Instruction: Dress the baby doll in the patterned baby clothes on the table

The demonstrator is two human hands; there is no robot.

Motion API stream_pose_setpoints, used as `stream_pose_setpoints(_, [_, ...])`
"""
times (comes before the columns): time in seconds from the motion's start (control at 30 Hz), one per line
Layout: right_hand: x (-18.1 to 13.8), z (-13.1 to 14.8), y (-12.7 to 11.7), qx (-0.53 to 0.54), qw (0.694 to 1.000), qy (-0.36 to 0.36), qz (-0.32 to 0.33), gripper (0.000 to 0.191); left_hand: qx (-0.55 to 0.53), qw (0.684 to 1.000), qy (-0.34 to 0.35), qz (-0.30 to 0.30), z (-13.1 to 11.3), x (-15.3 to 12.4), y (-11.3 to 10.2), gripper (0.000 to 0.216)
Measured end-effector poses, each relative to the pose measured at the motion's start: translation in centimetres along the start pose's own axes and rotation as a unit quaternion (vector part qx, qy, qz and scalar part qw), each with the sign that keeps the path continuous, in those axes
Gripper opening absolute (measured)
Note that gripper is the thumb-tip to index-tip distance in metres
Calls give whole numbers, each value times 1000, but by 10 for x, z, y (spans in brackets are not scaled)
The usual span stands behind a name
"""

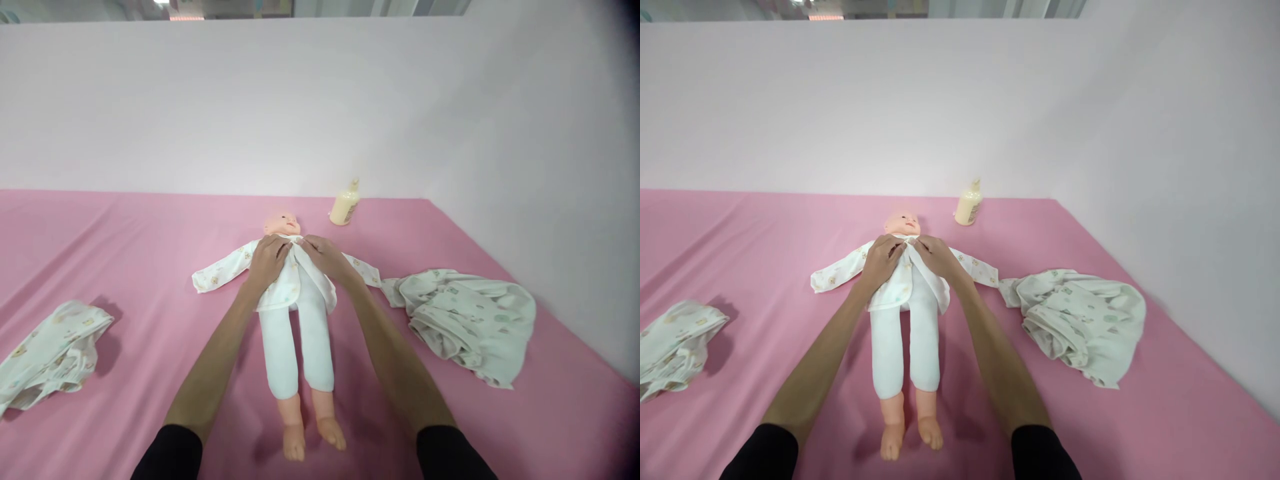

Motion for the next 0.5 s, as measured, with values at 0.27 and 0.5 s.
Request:
stream_pose_setpoints(0.27, [2,-8,2,113,993,-8,-34,26,1,1000,-10,5,-2,1,-2,18])
stream_pose_setpoints(0.5, [3,0,0,65,997,-38,-36,24,-7,1000,-16,12,-1,0,-2,19])
Point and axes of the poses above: each hand's wrist, its own x-axis towards the middle knuckle, its own y-axis out of the palm, z = x × y, the point moved 4 cm from there along x, towards the middle knuckle, and after that the axes turned 8 degrees about x, right-handed, at the moved point
